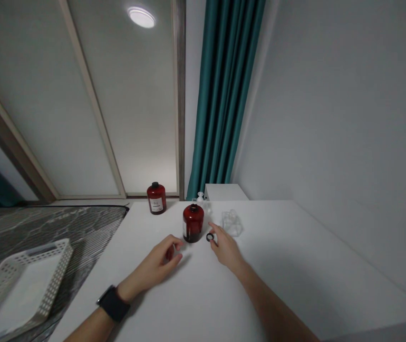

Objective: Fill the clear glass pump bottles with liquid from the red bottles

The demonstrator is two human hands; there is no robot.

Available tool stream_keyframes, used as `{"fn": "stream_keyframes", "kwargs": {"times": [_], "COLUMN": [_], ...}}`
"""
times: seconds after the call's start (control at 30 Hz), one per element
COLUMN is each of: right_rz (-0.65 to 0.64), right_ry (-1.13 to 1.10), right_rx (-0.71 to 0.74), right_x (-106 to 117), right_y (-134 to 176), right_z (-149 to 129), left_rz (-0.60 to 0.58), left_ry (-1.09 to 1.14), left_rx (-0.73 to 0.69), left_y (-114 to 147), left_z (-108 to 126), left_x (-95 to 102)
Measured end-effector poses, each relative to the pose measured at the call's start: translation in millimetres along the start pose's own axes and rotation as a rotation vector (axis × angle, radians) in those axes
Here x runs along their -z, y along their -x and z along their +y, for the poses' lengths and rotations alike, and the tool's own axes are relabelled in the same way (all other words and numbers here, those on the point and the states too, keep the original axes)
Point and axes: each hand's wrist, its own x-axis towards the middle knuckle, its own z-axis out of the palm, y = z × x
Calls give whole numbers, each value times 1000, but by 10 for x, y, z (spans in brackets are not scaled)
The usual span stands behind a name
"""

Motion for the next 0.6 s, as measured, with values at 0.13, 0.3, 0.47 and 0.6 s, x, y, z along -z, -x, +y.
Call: {"fn": "stream_keyframes", "kwargs": {"times": [0.13, 0.3, 0.47, 0.6], "right_rz": [29, 56, 30, -56], "right_ry": [-48, -107, -196, -212], "right_rx": [5, 35, 62, 85], "right_x": [10, 38, 79, 134], "right_y": [-9, -12, -2, 4], "right_z": [7, -42, -145, -228], "left_rz": [59, 261, 393, 351], "left_ry": [30, 88, 143, 42], "left_rx": [28, 131, 132, 117], "left_y": [-10, -38, -100, -222], "left_z": [10, -35, -65, -16], "left_x": [10, 35, 53, 54]}}
